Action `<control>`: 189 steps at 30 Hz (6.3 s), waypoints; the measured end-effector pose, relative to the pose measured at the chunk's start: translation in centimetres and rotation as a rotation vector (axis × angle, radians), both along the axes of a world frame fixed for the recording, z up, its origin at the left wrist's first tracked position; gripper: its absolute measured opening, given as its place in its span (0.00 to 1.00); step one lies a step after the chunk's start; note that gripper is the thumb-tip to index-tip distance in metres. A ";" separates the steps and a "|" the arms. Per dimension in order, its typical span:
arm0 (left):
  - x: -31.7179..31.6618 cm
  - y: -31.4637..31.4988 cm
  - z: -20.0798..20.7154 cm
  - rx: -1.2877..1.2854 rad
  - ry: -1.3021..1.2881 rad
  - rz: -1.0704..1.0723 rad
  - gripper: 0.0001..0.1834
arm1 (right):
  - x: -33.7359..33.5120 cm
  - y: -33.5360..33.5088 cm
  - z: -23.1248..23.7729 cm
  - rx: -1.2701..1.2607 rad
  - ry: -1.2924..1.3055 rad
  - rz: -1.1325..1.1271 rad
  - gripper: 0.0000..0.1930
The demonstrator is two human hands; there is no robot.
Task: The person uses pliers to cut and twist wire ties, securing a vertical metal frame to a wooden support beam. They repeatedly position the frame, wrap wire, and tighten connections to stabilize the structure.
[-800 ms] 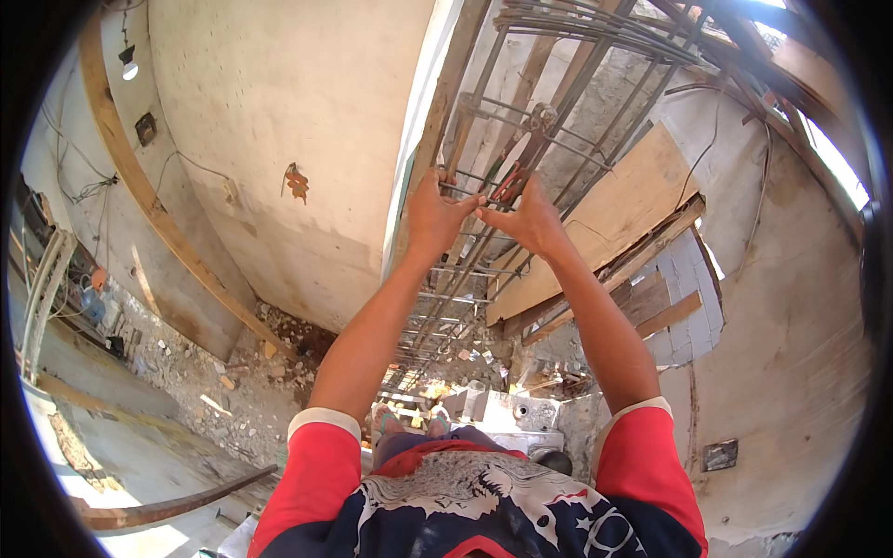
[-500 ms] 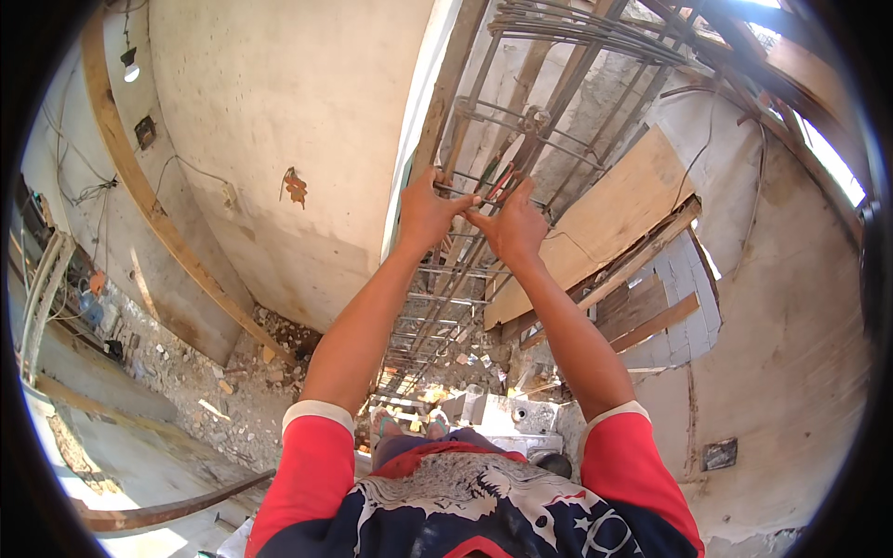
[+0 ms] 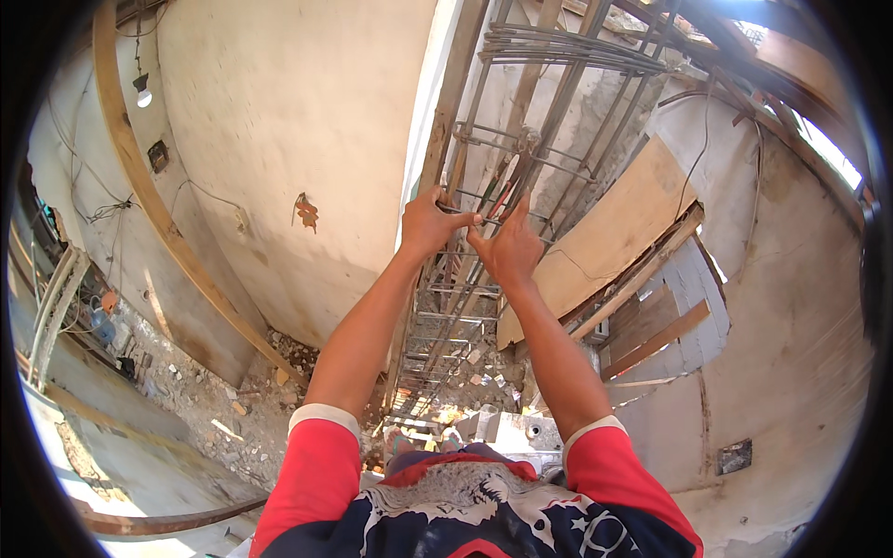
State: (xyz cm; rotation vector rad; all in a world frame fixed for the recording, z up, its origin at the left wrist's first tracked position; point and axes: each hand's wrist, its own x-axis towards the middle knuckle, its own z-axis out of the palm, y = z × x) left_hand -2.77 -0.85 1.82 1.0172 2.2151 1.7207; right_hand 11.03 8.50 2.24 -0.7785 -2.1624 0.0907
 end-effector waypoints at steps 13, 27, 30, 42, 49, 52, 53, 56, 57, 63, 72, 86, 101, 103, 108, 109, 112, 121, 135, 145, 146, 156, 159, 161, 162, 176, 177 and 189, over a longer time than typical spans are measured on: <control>-0.1 0.2 -0.7 0.014 0.034 0.039 0.34 | 3.4 0.6 -3.1 -0.009 0.272 0.205 0.16; 0.8 -0.6 -0.3 0.033 0.044 0.068 0.33 | 3.9 1.0 -1.6 -0.828 0.556 0.286 0.06; 0.7 -0.1 -0.4 0.032 0.040 0.074 0.33 | 2.8 3.8 -3.7 -1.358 0.912 0.400 0.08; 0.3 0.6 -1.3 0.072 0.187 0.120 0.34 | 3.3 5.0 -5.4 -0.373 0.485 -0.045 0.15; 1.2 0.0 -0.7 0.048 0.165 0.107 0.35 | 5.0 3.1 -3.7 0.120 0.257 0.084 0.08; 0.8 0.2 -1.3 0.106 0.185 0.118 0.34 | 5.6 3.6 -3.2 0.231 0.127 0.144 0.09; 0.6 0.1 -1.4 0.101 0.174 0.121 0.34 | 5.6 3.0 -3.0 0.236 0.086 0.148 0.09; 0.7 -0.2 -1.6 0.098 0.160 0.122 0.34 | 6.2 2.2 -2.6 0.309 -0.033 0.153 0.09; 0.6 0.1 -1.3 0.099 0.175 0.125 0.34 | 6.3 2.9 -2.5 0.366 -0.066 0.158 0.09; 1.1 -0.2 -0.8 0.048 0.154 0.099 0.34 | 5.1 4.7 -1.4 0.232 -0.301 0.045 0.10; 1.4 -0.5 -0.5 0.065 0.110 0.096 0.34 | 4.0 3.4 -2.0 -1.276 0.362 0.353 0.13; 1.6 -0.3 -0.4 -0.083 0.308 0.201 0.32 | 4.0 -0.3 7.1 -0.117 0.483 0.293 0.21; -0.2 0.6 -2.1 0.135 0.217 0.053 0.31 | 4.8 -1.2 20.3 0.154 0.995 0.434 0.15; 0.5 1.4 -2.3 0.150 0.216 0.032 0.28 | 9.3 -1.9 21.1 -0.131 1.232 0.829 0.19; 0.6 0.3 -1.8 0.162 0.232 0.080 0.27 | 17.9 -5.0 11.1 -0.908 1.204 0.772 0.23; 0.5 0.3 -2.0 0.174 0.268 0.103 0.28 | 19.7 -5.8 7.9 -1.106 1.098 0.866 0.22; -0.3 1.3 -3.0 0.147 0.288 0.091 0.33 | 21.7 -10.1 1.7 -1.658 0.865 0.507 0.19; -0.7 1.2 -3.7 0.208 0.288 0.054 0.27 | 22.0 -12.7 -3.2 -1.854 0.256 0.657 0.31; -1.4 2.6 -4.6 0.264 0.251 -0.004 0.21 | 10.9 -1.0 -6.1 -1.880 0.545 1.199 0.32; -1.6 2.9 -5.0 0.269 0.206 -0.014 0.21 | 10.4 0.2 -5.9 -1.782 0.455 0.839 0.31; -1.6 2.9 -5.0 0.265 0.188 -0.017 0.21 | 10.3 0.1 -5.5 -1.705 0.416 0.797 0.31; -1.0 2.9 -5.0 0.412 0.178 -0.003 0.27 | 13.0 0.2 -2.6 -0.452 -0.141 0.198 0.28; -0.8 3.0 -5.2 0.467 0.165 -0.019 0.27 | 13.9 0.3 -3.1 0.011 -0.125 0.130 0.26; -0.9 3.0 -5.2 0.452 0.184 -0.004 0.27 | 14.4 0.6 -3.3 -0.045 -0.096 0.195 0.25; -0.8 3.0 -5.1 0.442 0.194 0.001 0.28 | 14.6 0.8 -3.5 -0.205 -0.078 0.256 0.25; -1.2 2.7 -5.6 0.411 0.225 0.046 0.30 | 13.8 -0.4 -2.6 -0.692 -0.089 0.200 0.23; -1.1 2.7 -5.6 0.437 0.211 0.037 0.30 | 14.3 -0.3 -2.9 -0.397 -0.088 0.151 0.22; 0.7 1.1 -3.8 0.229 0.193 0.050 0.25 | 15.0 -1.9 -3.6 -1.246 0.148 0.450 0.19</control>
